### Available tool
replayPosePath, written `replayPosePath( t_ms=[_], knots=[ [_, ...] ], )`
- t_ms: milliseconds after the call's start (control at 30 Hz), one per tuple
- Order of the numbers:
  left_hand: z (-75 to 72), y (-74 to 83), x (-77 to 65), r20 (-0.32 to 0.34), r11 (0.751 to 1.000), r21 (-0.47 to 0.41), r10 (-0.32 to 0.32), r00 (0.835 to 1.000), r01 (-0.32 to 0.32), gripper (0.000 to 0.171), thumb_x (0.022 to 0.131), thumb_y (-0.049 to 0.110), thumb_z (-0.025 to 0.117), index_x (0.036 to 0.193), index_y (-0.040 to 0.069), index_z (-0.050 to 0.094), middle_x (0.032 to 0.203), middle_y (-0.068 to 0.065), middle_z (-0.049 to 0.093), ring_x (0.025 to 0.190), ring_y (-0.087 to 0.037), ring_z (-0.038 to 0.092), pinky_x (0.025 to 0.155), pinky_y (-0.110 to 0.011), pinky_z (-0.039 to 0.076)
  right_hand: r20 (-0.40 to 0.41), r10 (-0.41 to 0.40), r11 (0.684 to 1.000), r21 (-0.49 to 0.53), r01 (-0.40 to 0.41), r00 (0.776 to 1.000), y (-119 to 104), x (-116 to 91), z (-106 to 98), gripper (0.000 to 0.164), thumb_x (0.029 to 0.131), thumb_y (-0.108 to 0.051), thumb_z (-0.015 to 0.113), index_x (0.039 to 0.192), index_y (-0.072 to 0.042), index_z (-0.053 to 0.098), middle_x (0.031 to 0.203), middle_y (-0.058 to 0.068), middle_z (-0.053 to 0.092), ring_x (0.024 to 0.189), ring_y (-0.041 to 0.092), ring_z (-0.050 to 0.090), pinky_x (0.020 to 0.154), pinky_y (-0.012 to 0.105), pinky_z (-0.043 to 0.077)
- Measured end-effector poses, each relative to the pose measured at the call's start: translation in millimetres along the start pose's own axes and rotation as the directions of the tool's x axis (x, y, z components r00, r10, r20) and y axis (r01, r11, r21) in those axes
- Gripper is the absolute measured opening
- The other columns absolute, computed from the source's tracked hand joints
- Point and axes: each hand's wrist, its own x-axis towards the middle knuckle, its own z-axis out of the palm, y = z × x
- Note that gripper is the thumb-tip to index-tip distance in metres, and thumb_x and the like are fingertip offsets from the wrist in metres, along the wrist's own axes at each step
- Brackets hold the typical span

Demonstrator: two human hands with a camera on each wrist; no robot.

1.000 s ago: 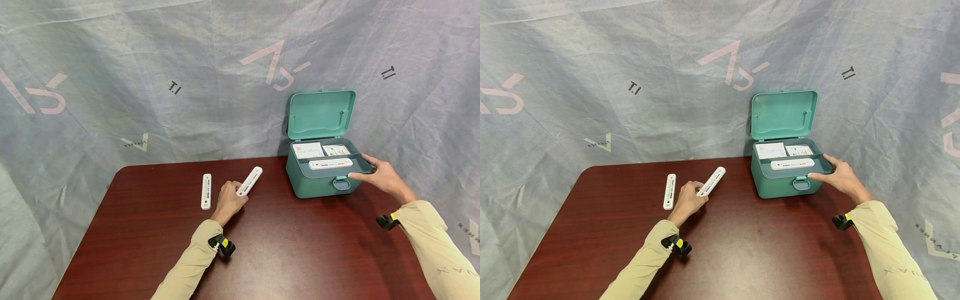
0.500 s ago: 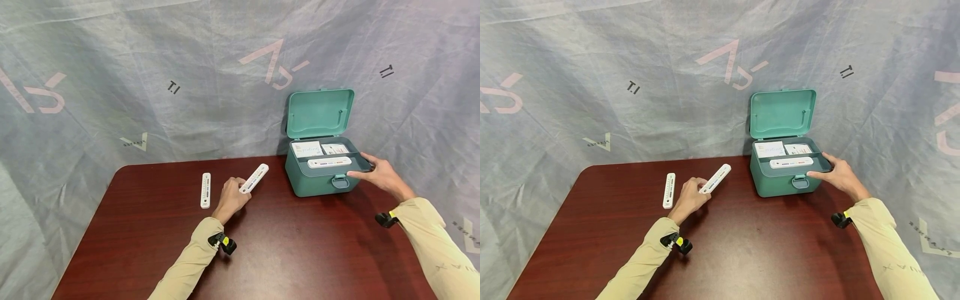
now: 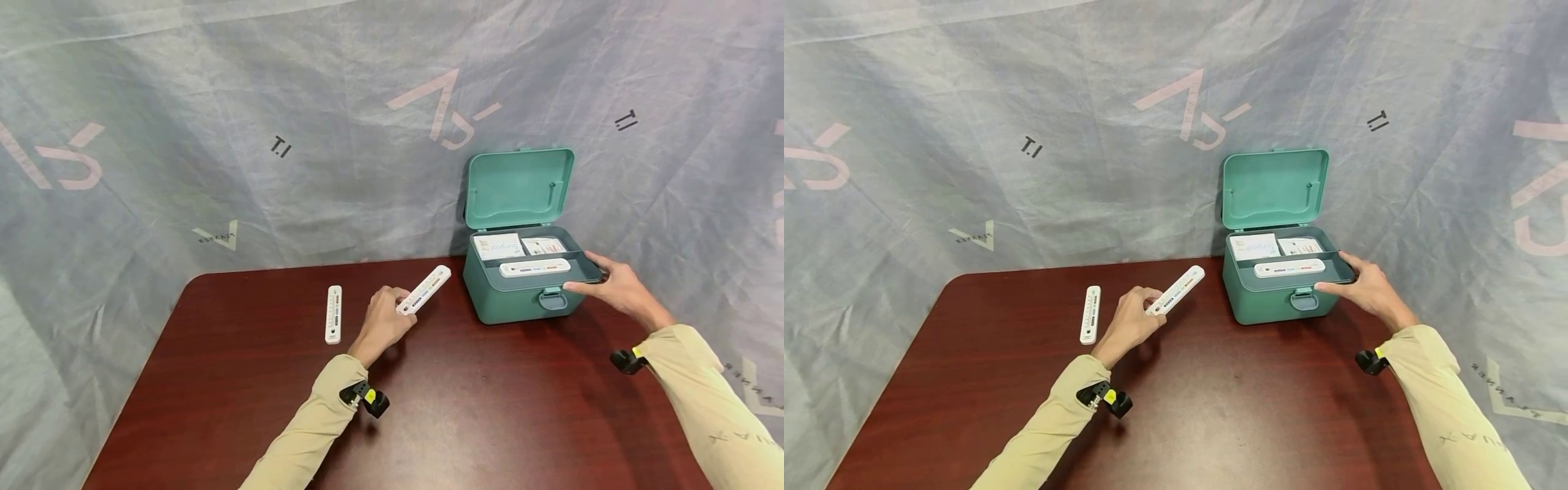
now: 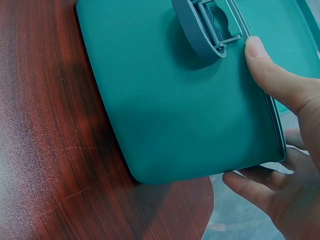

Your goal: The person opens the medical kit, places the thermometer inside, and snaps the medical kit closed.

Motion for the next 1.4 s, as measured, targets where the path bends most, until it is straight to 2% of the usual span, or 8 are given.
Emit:
replayPosePath(
  t_ms=[300,500,667,933,1200,1400],
  knots=[
    [-2.5,8.9,0.6,0.028,0.999,-0.01,0.03,0.999,-0.03,0.038,0.067,0.008,0.074,0.104,0.005,0.069,0.091,-0.005,0.059,0.083,-0.02,0.052,0.07,-0.031,0.042,0.009,0.018,1.0,0.017,-0.018,1.0,1,-1,2,0.099,0.079,-0.047,0.073,0.151,-0.006,0.019,0.123,0.028,0.055,0.087,0.005,0.054,0.067,0.017,0.043],
    [-5.3,15.4,3.8,0.038,0.998,-0.046,0.052,0.998,-0.05,0.039,0.068,0.006,0.073,0.106,0.004,0.068,0.093,-0.006,0.06,0.087,-0.025,0.055,0.071,-0.03,0.043,0.002,0.02,1.0,0.01,-0.02,1.0,0,2,0,0.1,0.078,-0.048,0.073,0.151,-0.007,0.018,0.124,0.029,0.055,0.089,0.006,0.053,0.067,0.016,0.042],
    [-7.9,23.8,7.1,0.055,0.995,-0.066,0.073,0.996,-0.07,0.039,0.068,0.005,0.072,0.107,0.003,0.068,0.095,-0.006,0.06,0.088,-0.024,0.054,0.072,-0.03,0.043,0.015,0.03,1.0,0.003,-0.03,0.999,1,1,-1,0.101,0.078,-0.049,0.072,0.151,-0.007,0.017,0.125,0.028,0.054,0.09,0.006,0.053,0.068,0.017,0.043],
    [-11.7,36.2,12.9,0.074,0.992,-0.064,0.11,0.991,-0.105,0.039,0.069,0.005,0.071,0.108,0.004,0.068,0.097,-0.006,0.06,0.088,-0.02,0.053,0.072,-0.029,0.043,0.004,0.028,1.0,0.005,-0.028,1.0,0,-1,1,0.101,0.078,-0.049,0.072,0.151,-0.006,0.017,0.131,0.03,0.049,0.104,0.024,0.051,0.07,0.016,0.041],
    [-12.8,45.6,17.8,0.096,0.991,-0.06,0.126,0.987,-0.121,0.039,0.071,0.005,0.071,0.109,0.006,0.068,0.099,-0.006,0.059,0.091,-0.024,0.054,0.073,-0.029,0.043,0.006,0.022,1.0,-0.002,-0.022,1.0,0,0,1,0.101,0.078,-0.05,0.072,0.151,-0.007,0.018,0.124,0.028,0.055,0.092,0.01,0.054,0.069,0.017,0.042],
    [-11.3,52.6,23.4,0.089,0.988,-0.042,0.153,0.984,-0.15,0.038,0.07,0.006,0.072,0.107,0.007,0.069,0.096,-0.004,0.059,0.087,-0.019,0.052,0.072,-0.027,0.043,0.018,0.02,1.0,0.001,-0.02,1.0,1,0,1,0.101,0.079,-0.049,0.072,0.151,-0.007,0.016,0.126,0.027,0.054,0.091,0.007,0.054,0.069,0.018,0.043]
  ],
)
